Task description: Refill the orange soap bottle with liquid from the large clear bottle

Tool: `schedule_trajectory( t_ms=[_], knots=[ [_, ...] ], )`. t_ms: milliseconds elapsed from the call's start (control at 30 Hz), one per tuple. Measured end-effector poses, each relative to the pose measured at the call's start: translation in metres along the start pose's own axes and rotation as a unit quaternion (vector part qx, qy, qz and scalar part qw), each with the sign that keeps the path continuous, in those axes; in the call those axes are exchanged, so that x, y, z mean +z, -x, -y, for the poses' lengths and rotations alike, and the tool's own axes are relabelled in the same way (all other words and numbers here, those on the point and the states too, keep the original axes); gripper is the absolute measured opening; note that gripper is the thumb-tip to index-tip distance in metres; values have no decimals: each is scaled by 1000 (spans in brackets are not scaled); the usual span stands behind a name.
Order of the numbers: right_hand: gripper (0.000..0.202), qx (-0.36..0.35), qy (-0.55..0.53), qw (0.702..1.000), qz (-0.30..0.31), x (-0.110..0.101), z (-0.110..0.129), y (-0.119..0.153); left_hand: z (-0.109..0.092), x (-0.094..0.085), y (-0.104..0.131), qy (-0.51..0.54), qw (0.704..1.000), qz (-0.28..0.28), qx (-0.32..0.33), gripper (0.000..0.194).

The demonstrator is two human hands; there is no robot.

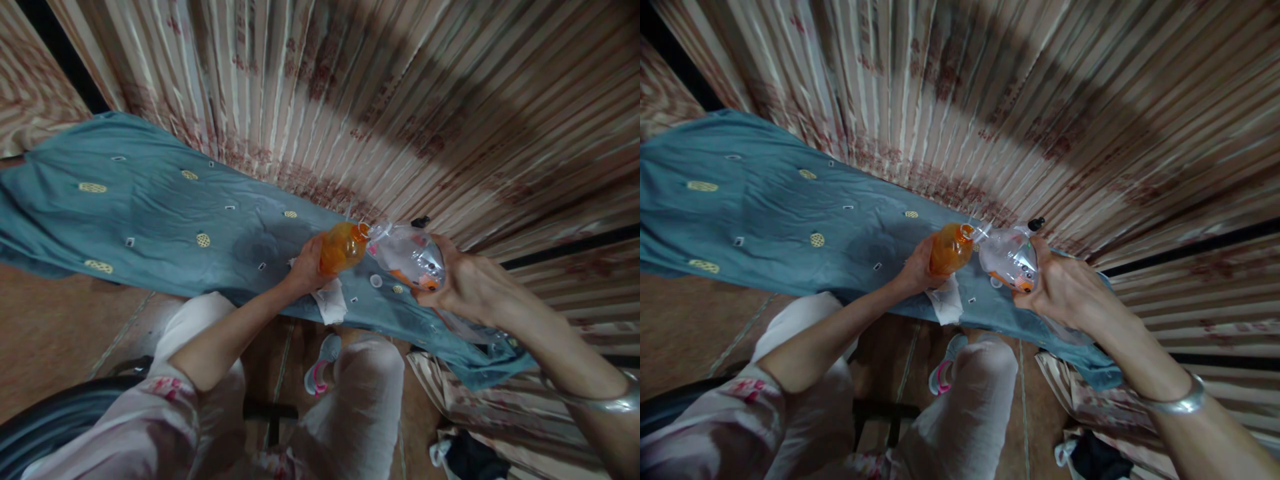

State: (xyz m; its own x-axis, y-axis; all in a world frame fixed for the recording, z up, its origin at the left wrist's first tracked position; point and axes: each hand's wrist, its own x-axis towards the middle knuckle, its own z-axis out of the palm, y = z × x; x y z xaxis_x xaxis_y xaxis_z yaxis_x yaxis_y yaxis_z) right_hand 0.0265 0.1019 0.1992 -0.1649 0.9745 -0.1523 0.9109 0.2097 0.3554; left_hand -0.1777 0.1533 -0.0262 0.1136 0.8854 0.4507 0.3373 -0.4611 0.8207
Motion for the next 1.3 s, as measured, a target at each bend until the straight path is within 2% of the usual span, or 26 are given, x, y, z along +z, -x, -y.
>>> schedule_trajectory(
  t_ms=[267,600,933,1300],
  knots=[
    [83,-10,8,1000,-5,1,-1,0,1,0,-1,-4,1000,-1,16,85],
    [82,-9,-3,1000,-13,2,-2,0,-1,0,-1,-3,1000,2,4,82],
    [84,-4,-2,1000,10,-1,0,0,3,1,0,3,1000,-2,-3,88],
    [86,-9,9,1000,-9,2,-2,-1,-1,0,-2,4,1000,-4,11,82]
  ],
)
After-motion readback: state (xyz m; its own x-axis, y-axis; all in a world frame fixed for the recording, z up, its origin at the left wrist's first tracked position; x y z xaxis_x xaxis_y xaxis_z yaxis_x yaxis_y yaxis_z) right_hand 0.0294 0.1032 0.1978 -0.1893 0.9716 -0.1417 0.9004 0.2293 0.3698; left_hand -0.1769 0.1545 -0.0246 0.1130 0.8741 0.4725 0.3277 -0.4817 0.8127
